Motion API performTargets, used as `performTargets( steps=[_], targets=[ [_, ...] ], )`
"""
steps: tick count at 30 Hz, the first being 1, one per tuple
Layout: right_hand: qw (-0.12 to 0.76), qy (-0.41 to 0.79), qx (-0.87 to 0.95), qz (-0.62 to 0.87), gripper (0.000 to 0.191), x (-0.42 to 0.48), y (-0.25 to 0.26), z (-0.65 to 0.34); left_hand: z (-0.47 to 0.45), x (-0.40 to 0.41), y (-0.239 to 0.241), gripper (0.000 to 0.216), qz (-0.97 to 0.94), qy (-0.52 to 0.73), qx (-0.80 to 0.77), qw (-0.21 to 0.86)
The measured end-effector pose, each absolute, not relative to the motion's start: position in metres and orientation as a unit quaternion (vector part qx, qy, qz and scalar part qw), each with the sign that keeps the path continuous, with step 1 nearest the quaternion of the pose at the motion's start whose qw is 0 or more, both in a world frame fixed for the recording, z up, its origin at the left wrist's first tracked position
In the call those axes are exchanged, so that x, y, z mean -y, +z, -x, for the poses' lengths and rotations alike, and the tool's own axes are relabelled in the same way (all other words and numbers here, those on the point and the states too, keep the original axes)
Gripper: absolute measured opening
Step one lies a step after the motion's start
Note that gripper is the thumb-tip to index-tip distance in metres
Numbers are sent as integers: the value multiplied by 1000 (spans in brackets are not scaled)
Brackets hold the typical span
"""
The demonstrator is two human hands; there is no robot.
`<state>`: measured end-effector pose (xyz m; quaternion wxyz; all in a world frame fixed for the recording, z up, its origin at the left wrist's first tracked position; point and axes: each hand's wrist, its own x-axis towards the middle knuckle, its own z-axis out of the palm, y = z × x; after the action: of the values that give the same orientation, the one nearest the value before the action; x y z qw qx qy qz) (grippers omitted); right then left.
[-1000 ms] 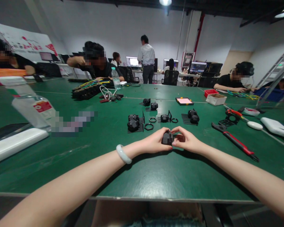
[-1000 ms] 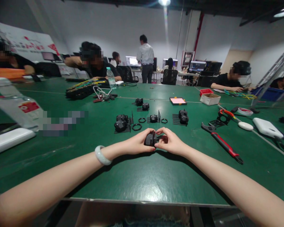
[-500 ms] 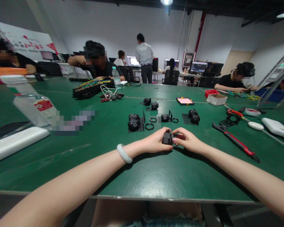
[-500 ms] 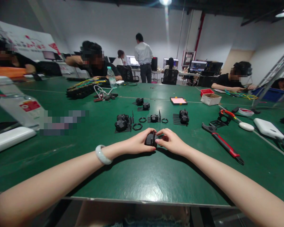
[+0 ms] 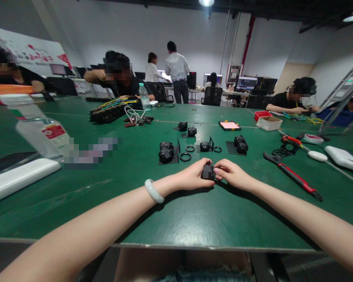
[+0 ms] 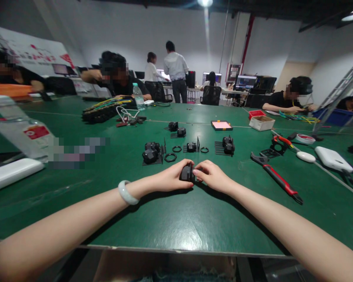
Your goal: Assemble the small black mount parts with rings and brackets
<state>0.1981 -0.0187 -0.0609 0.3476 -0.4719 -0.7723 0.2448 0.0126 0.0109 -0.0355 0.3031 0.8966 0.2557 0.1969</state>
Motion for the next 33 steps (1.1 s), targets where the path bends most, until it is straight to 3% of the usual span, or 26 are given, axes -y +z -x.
performTargets(
  steps=[7, 13, 16, 33],
  targets=[
    [385, 263, 751, 468, 28, 24, -61, -195, -13, -11, -35, 52, -895, 195, -259, 306],
    [421, 73, 823, 375, 17, 36, -55, -196, -12, -12, -37, 54, -900, 199, -254, 294],
    [417, 32, 849, 323, 17, 39, -53, -197, -12, -13, -38, 52, -901, 201, -248, 294],
    [381, 37, 850, 361, 25, 36, -54, -199, -12, -13, -38, 55, -896, 207, -253, 300]
  ],
)
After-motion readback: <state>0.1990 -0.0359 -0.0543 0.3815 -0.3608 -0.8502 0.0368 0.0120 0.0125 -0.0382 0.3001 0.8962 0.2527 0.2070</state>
